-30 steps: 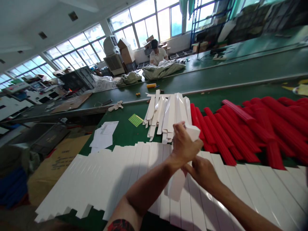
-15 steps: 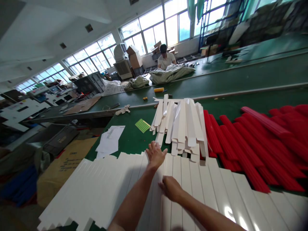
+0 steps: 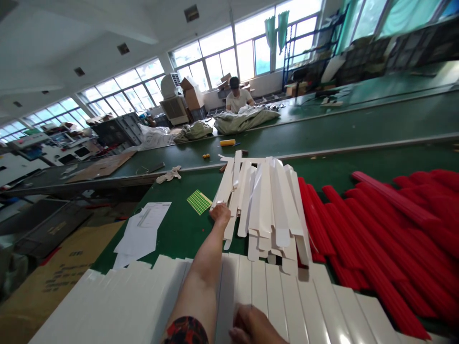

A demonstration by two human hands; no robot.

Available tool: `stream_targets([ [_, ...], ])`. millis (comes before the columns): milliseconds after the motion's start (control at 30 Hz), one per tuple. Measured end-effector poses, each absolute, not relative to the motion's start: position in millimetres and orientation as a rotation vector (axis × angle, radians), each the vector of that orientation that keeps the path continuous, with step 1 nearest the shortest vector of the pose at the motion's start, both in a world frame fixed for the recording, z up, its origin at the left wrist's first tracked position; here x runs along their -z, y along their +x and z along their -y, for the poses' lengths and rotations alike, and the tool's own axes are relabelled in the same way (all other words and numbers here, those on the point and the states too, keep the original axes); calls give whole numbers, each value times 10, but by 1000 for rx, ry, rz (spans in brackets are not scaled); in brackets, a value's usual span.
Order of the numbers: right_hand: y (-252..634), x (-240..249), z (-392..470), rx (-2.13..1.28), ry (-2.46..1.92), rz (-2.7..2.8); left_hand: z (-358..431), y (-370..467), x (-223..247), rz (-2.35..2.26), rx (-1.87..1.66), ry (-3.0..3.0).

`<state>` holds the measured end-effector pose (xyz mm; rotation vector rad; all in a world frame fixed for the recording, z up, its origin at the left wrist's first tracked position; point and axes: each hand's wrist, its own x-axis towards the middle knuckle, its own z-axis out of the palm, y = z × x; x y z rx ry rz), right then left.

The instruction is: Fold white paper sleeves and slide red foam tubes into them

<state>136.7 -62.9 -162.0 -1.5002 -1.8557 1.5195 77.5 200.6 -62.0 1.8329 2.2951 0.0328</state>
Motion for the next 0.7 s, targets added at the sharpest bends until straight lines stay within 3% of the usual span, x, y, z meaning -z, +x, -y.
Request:
stream_targets([
  [133,1623,1358,589,-1275,-1583,1776,-1802,678,-13,-2124,-255,1949],
  [333,2250,390,194,-262,-1437,1654,-843,529,-1248,-1652,-582,2027],
  [400,2398,89,111,-106,-1329,1767,-508,589,-1556,-1305,-684,1873],
  [500,2502,-169,169,-200,-1184,1873,-164,821,-1840,-983,-737,1612],
  [700,2666,-154,638,-849,-1092,1463,72,1378,-1827,-770,-754,1555],
])
